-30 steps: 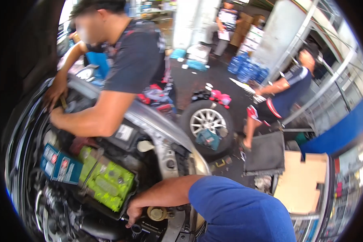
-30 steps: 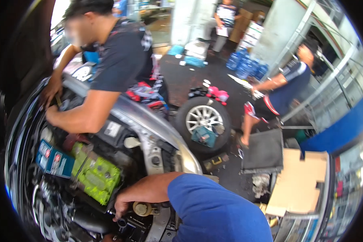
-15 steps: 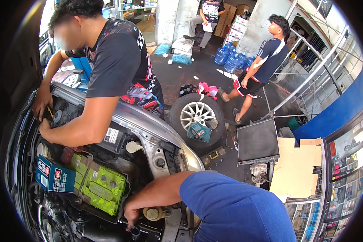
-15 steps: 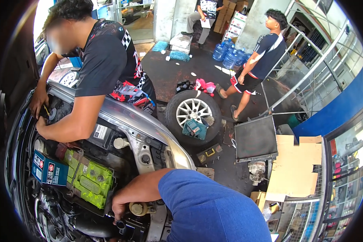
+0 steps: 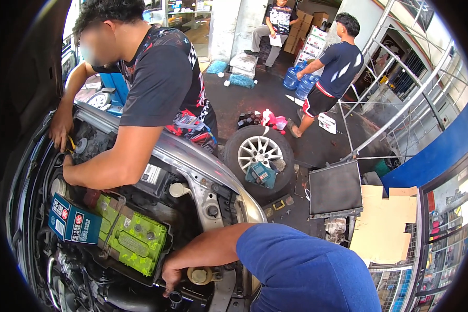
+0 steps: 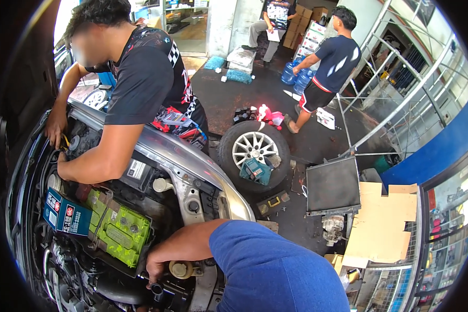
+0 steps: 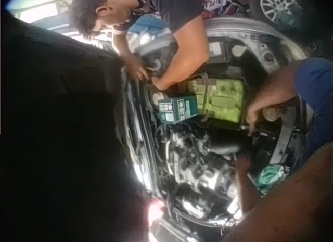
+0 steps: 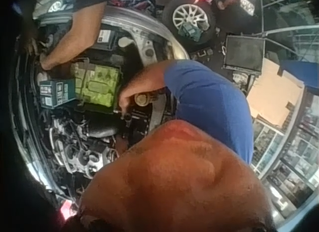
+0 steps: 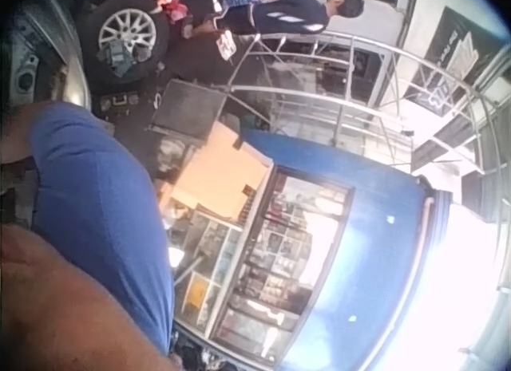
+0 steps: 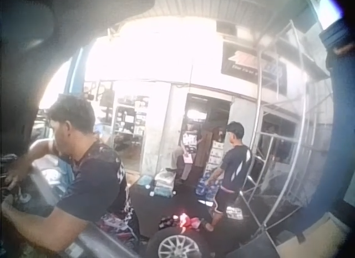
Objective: Repairing a car engine, specifically working on hoses and the cooling system.
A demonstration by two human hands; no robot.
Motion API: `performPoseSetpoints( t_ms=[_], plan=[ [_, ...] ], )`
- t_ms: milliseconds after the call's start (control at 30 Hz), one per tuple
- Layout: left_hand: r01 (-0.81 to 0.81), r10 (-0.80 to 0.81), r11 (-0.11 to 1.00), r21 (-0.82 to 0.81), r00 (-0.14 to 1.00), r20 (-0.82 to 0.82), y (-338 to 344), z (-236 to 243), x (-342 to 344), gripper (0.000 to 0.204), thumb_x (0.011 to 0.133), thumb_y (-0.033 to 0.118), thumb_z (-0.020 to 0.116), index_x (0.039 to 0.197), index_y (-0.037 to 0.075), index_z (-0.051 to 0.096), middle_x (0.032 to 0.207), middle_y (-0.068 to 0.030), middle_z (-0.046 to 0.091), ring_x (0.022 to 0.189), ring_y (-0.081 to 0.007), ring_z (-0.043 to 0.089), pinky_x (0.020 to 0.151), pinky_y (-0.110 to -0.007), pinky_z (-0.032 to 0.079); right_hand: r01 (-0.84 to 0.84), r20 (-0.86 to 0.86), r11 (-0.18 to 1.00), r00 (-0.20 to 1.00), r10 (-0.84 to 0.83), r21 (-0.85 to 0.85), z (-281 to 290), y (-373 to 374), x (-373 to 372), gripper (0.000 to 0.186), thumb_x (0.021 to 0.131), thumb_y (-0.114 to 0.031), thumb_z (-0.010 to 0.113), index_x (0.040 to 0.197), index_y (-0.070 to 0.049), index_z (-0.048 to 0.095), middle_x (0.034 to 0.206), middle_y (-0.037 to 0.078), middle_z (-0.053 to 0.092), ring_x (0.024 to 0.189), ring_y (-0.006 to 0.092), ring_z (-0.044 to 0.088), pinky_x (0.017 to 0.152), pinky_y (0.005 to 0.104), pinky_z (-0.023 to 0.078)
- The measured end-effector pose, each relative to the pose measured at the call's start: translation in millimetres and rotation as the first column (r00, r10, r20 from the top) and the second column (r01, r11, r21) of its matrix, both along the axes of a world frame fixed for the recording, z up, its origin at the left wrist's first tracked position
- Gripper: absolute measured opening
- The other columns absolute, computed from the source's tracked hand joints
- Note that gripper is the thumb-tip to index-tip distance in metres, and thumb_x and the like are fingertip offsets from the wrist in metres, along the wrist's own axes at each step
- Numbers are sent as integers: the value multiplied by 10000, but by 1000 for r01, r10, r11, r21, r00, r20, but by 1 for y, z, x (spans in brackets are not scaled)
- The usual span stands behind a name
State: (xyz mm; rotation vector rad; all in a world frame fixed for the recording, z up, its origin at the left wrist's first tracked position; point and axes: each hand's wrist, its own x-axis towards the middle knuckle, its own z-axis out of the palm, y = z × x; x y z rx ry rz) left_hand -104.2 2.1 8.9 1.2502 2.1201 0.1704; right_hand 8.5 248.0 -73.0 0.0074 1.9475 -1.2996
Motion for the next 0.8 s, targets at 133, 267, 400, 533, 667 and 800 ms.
performPoseSetpoints(
  t_ms=[133,267,400,533,667,800],
  plan=[
    [-111,51,938,-328,981,-187,12,27,16,378,850,286,587,1117,20,602,1044,-172,633,907,-315,584,808,-375,454,-17,-68,995,997,24,94,10,2,3,901,778,-772,390,1054,53,622,1073,211,622,990,333,552,883,414,416],
    [-249,197,915,-318,962,-186,26,69,36,400,857,288,568,1145,10,591,1101,-205,610,976,-331,576,845,-395,446,19,-50,999,999,-16,45,17,2,5,910,780,-775,376,1055,58,618,1090,219,616,1018,342,554,888,418,417],
    [-324,371,889,-323,924,95,36,68,35,429,854,294,558,1163,-3,580,1160,-238,582,1038,-355,565,879,-417,437,-29,-85,989,995,42,142,15,4,3,929,780,-784,356,1044,67,619,1098,232,610,1043,353,554,892,420,419],
    [-179,154,905,-387,984,-94,25,42,22,437,852,260,508,1190,-13,553,1210,-250,550,1099,-386,533,901,-446,420,-10,-52,998,999,13,63,13,3,0,872,754,-770,452,1056,27,633,1047,157,624,942,267,541,847,408,429],
    [-112,170,967,-228,952,255,12,25,10,512,864,304,473,1269,-10,471,1227,-268,525,1140,-439,488,913,-486,406,-15,-57,989,998,24,145,13,4,0,877,749,-776,449,1066,20,634,1064,167,624,966,282,550,863,406,427],
    [-51,-11,959,-278,976,-216,10,22,10,470,851,296,543,1190,-29,535,1125,-250,594,1035,-378,567,881,-440,430,-13,-56,997,998,18,82,21,5,2,881,747,-775,452,1089,17,626,1089,169,619,1000,290,552,874,406,427]
  ],
)
